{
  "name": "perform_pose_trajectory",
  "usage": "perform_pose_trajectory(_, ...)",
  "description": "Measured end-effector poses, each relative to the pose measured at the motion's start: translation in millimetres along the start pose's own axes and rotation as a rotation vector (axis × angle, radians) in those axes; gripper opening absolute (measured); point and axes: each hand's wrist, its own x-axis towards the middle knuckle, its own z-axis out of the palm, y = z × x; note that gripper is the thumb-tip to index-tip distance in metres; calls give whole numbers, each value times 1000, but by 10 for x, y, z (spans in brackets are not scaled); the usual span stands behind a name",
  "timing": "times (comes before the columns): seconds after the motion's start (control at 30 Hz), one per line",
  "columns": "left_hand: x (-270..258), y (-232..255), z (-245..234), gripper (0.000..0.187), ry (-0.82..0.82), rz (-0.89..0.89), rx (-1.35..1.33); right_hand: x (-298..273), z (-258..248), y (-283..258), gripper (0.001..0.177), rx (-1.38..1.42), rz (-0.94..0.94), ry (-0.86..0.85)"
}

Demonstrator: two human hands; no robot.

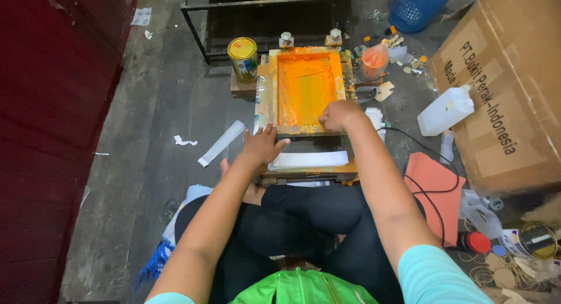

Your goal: The person sits on the floor and repeatedly inspects a translucent strip, then uses a squeegee to spread orange ink across a screen-printing frame. The person handles the strip and squeegee by hand, alternating between inspection and ink spreading.

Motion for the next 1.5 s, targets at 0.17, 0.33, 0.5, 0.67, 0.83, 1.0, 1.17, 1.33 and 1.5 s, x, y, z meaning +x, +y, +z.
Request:
perform_pose_trajectory(0.17, 319, -84, -113, 70, 20, 21, -69, 233, -174, -133, 19, 78, -127, 169)
perform_pose_trajectory(0.33, 882, -258, -99, 67, 52, 38, -118, 627, 90, -112, 40, 116, -244, 480)
perform_pose_trajectory(0.5, 1064, -328, -230, 66, 112, 55, -246, 965, 272, -39, 48, 114, -329, 629)
perform_pose_trajectory(0.67, 954, -309, -262, 63, 158, 57, -250, 915, 301, -43, 52, 125, -325, 496)
perform_pose_trajectory(0.83, 729, -219, -146, 64, 192, 35, -210, 599, 198, -141, 52, 89, -294, 407)
perform_pose_trajectory(1.0, 315, -122, 68, 67, 111, -11, -204, 67, 103, -324, 52, 172, -243, 245)
perform_pose_trajectory(1.17, 64, -91, 193, 66, 89, -21, -149, -104, 165, -371, 53, 170, -259, 209)
perform_pose_trajectory(1.33, 16, -53, 191, 66, 84, -30, -120, -145, 129, -319, 43, 113, -264, 309)
perform_pose_trajectory(1.5, 224, -137, 121, 62, 99, -24, -118, -9, 105, -289, 6, 160, -351, 480)
